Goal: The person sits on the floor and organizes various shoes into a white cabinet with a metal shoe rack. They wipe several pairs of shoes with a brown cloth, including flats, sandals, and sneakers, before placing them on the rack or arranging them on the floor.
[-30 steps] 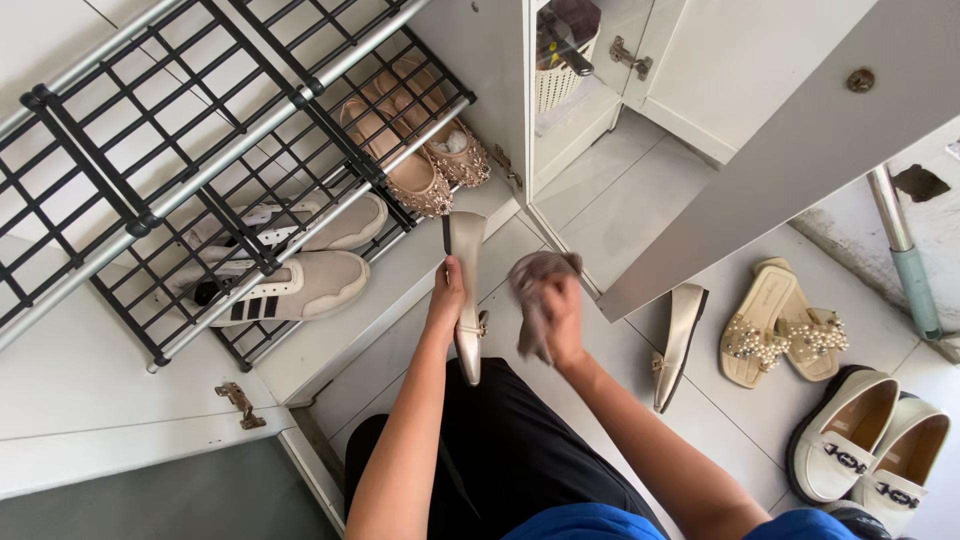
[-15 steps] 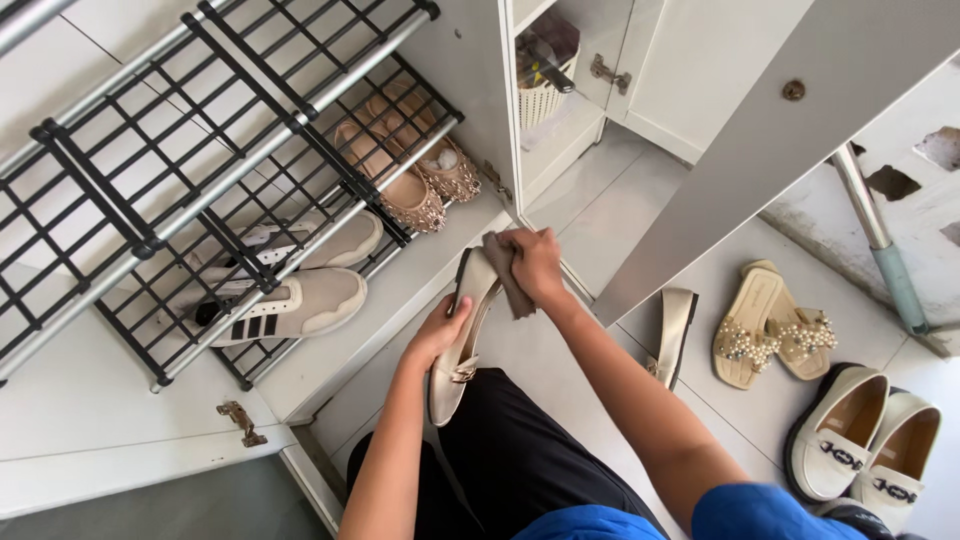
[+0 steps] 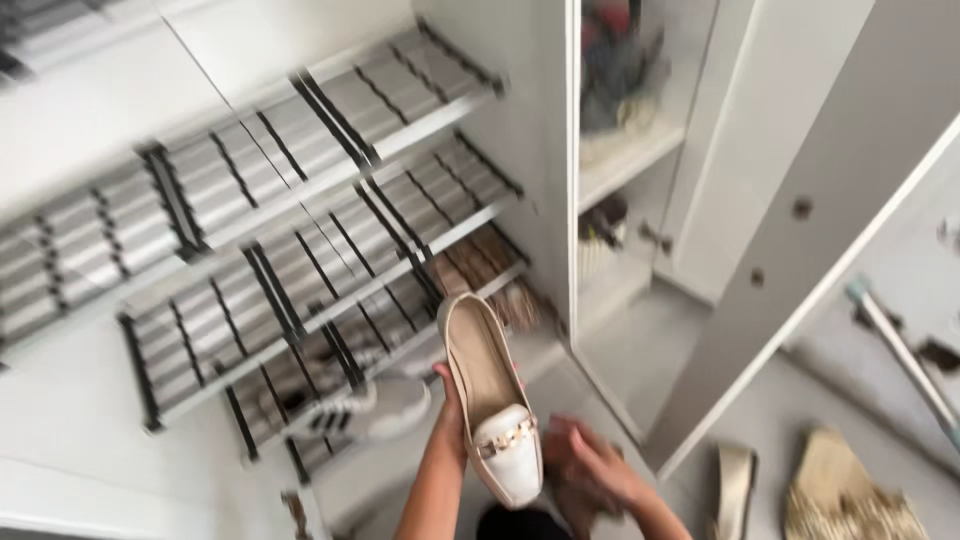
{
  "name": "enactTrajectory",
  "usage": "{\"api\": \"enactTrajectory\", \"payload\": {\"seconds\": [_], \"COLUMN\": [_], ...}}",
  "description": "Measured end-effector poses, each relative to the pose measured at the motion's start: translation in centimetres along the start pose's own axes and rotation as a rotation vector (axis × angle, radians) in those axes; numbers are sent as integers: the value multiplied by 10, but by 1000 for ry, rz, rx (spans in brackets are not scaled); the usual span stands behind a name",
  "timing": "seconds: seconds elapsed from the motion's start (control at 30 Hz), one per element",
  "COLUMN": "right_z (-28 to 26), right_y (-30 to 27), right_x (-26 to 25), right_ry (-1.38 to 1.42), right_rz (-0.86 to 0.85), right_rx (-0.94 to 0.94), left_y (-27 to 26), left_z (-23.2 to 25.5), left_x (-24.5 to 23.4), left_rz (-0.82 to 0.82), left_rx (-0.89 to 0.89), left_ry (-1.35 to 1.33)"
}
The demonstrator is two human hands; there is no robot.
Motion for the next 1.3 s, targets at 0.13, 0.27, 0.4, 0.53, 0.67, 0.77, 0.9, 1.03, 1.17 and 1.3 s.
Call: {"api": "enactTrajectory", "payload": {"seconds": [0.13,0.27,0.4,0.53,0.67,0.77,0.9,1.03,1.17,1.3], "right_z": [-132,-248,-377,-496,-589,-636,-665,-678,-680,-653], "right_y": [-23,-16,-15,21,90,142,193,235,251,227], "right_x": [57,94,122,123,120,125,115,105,95,102], "right_ry": [83,194,225,209,166,189,173,162,182,220], "right_rz": [-387,-149,90,157,177,176,197,217,319,405], "right_rx": [-288,-291,-417,-614,-746,-704,-646,-632,-656,-722], "left_y": [4,7,8,-9,-22,0,45,82,97,91], "left_z": [92,181,274,352,380,395,408,418,420,413], "left_x": [88,181,252,311,359,378,378,358,354,359], "left_rz": [-81,-350,20,406,493,401,456,427,386,451], "left_rx": [128,252,308,927,1390,1392,1384,1325,1330,1134], "left_ry": [26,-13,216,751,1496,1778,2072,2146,2143,2189]}}
Point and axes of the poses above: each hand's wrist, its own y-axis towards the middle knuckle, its own x-axis out of the palm, z = x × y, the point moved 4 cm from there along y, towards the middle knuckle
